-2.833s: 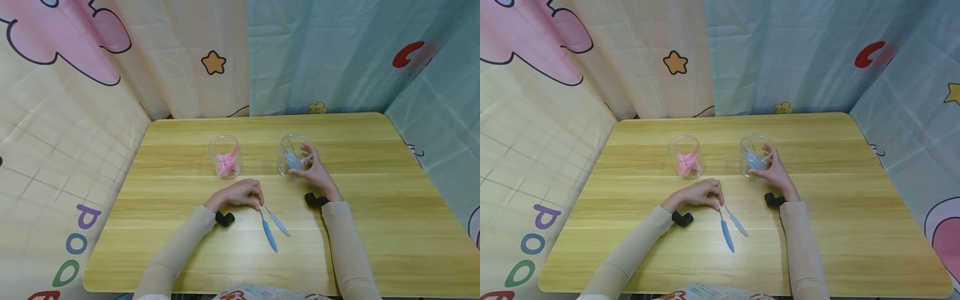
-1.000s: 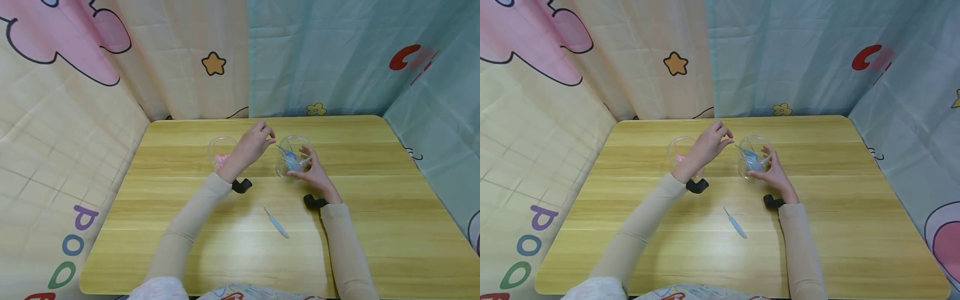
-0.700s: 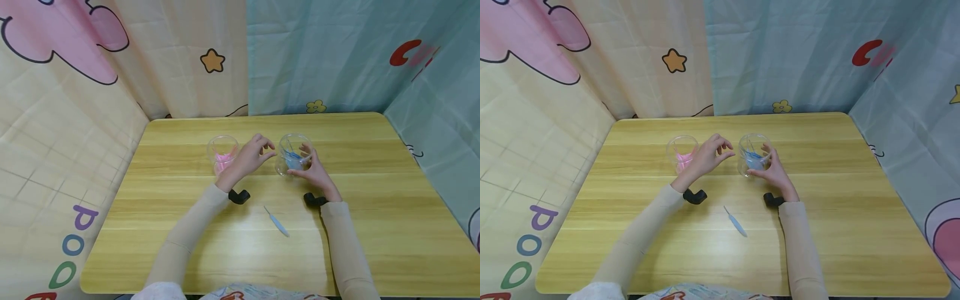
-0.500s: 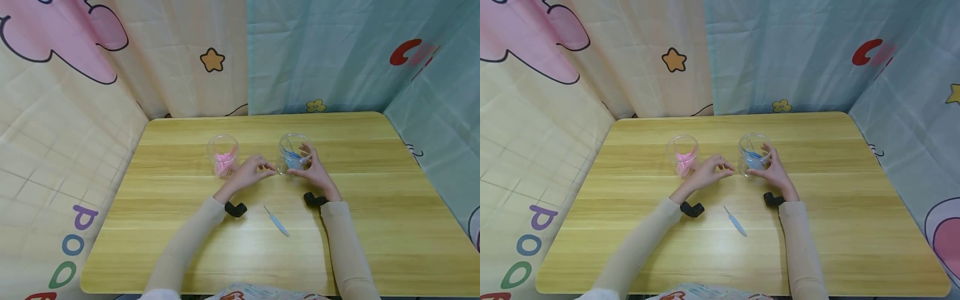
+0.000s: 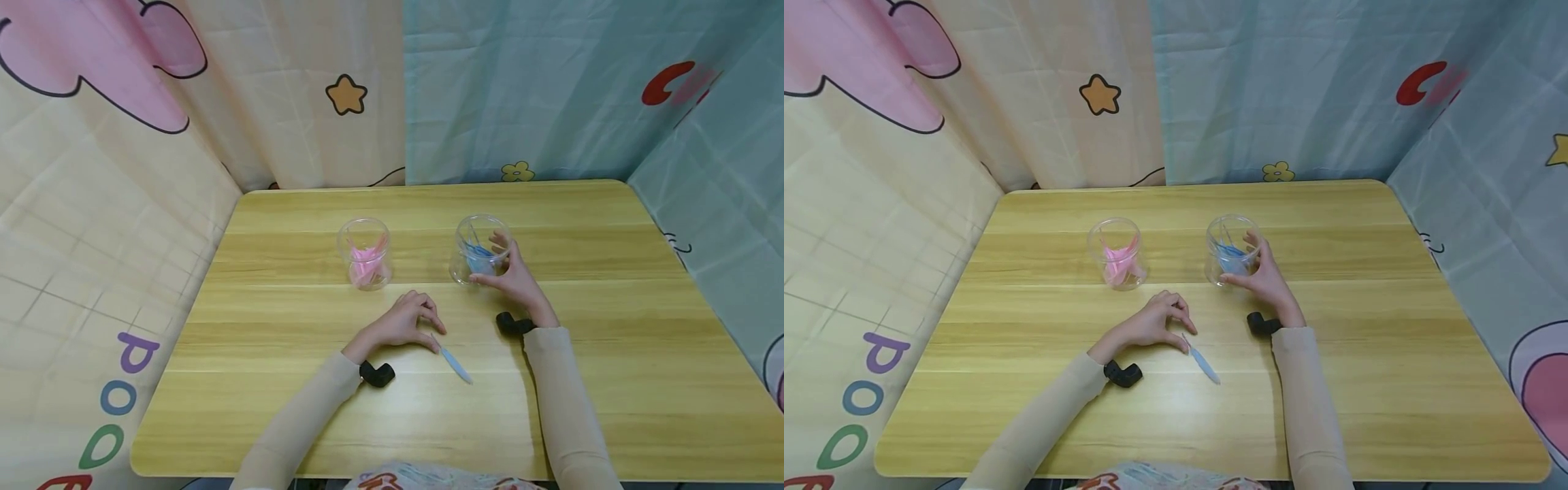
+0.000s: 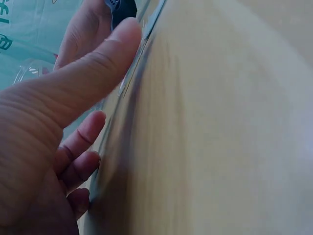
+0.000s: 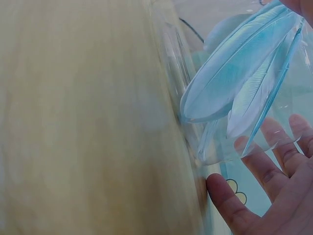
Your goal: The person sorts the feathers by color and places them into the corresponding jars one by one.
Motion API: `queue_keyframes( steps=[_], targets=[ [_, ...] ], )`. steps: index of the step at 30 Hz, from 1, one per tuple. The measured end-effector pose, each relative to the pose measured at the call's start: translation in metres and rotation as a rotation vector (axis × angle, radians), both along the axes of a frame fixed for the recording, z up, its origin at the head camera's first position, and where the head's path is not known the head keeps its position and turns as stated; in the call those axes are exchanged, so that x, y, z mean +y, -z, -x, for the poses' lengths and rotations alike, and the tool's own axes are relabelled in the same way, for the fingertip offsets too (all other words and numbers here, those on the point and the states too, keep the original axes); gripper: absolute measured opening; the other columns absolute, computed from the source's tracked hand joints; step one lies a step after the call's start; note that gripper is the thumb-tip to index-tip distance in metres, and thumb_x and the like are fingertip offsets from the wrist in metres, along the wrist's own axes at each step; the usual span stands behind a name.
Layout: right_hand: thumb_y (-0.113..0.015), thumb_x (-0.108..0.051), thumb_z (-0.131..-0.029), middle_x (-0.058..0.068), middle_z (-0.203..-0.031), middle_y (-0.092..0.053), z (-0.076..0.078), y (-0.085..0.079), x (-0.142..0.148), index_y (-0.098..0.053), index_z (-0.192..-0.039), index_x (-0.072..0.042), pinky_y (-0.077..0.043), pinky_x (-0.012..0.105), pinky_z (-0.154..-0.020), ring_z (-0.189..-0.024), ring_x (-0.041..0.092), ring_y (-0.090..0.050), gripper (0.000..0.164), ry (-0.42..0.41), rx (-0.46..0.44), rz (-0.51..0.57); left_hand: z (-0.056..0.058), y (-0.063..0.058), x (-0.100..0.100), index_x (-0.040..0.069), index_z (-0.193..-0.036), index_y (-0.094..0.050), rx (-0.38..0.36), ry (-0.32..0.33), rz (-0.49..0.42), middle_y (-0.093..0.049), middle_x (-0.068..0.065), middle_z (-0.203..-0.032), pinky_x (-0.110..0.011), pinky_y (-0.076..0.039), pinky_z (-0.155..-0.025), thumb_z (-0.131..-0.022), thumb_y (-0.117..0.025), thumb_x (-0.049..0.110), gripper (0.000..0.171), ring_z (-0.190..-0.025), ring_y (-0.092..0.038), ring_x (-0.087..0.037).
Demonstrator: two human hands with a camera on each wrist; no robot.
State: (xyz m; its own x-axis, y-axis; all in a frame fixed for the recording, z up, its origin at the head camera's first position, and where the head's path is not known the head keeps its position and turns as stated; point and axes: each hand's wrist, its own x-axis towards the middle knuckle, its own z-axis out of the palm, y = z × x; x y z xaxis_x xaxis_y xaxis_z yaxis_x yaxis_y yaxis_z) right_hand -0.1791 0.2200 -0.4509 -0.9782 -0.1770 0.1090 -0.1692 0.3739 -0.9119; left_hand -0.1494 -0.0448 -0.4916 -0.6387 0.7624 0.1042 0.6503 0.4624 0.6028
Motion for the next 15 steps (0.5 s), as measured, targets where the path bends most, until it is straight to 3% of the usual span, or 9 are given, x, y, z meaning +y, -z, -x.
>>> queue_keyframes(
  steps=[6,13,15],
  targets=[
    [-0.08,-0.009,-0.076,0.02,-0.149,-0.025,0.001,0.001,0.0,-0.014,-0.146,-0.005,-0.02,0.058,-0.103,-0.134,0.038,-0.024,0.096,-0.002,0.0,0.005,0.001,0.003,-0.005,0.031,-0.086,-0.076,0.047,0.005,0.03,-0.05,0.013,-0.102,-0.028,-0.028,-0.082,-0.069,-0.081,0.043,0.022,-0.092,-0.036,-0.009],
    [-0.084,-0.021,-0.074,0.01,-0.149,-0.028,0.018,0.032,0.011,-0.015,-0.148,-0.017,-0.021,0.055,-0.103,-0.134,0.031,-0.025,0.101,0.013,0.023,-0.002,0.004,0.001,-0.004,0.031,-0.079,-0.074,0.061,0.028,0.05,-0.049,0.012,-0.098,-0.027,-0.029,-0.08,-0.073,-0.079,0.042,0.015,-0.088,-0.036,-0.009],
    [-0.083,-0.02,-0.074,0.01,-0.149,-0.027,0.017,0.032,0.011,-0.016,-0.148,-0.018,-0.021,0.055,-0.103,-0.134,0.031,-0.025,0.1,0.015,0.016,0.005,0.005,-0.001,-0.004,0.031,-0.079,-0.073,0.058,0.042,0.059,-0.048,0.012,-0.098,-0.027,-0.029,-0.08,-0.073,-0.078,0.043,0.014,-0.088,-0.036,-0.009]
  ],
)
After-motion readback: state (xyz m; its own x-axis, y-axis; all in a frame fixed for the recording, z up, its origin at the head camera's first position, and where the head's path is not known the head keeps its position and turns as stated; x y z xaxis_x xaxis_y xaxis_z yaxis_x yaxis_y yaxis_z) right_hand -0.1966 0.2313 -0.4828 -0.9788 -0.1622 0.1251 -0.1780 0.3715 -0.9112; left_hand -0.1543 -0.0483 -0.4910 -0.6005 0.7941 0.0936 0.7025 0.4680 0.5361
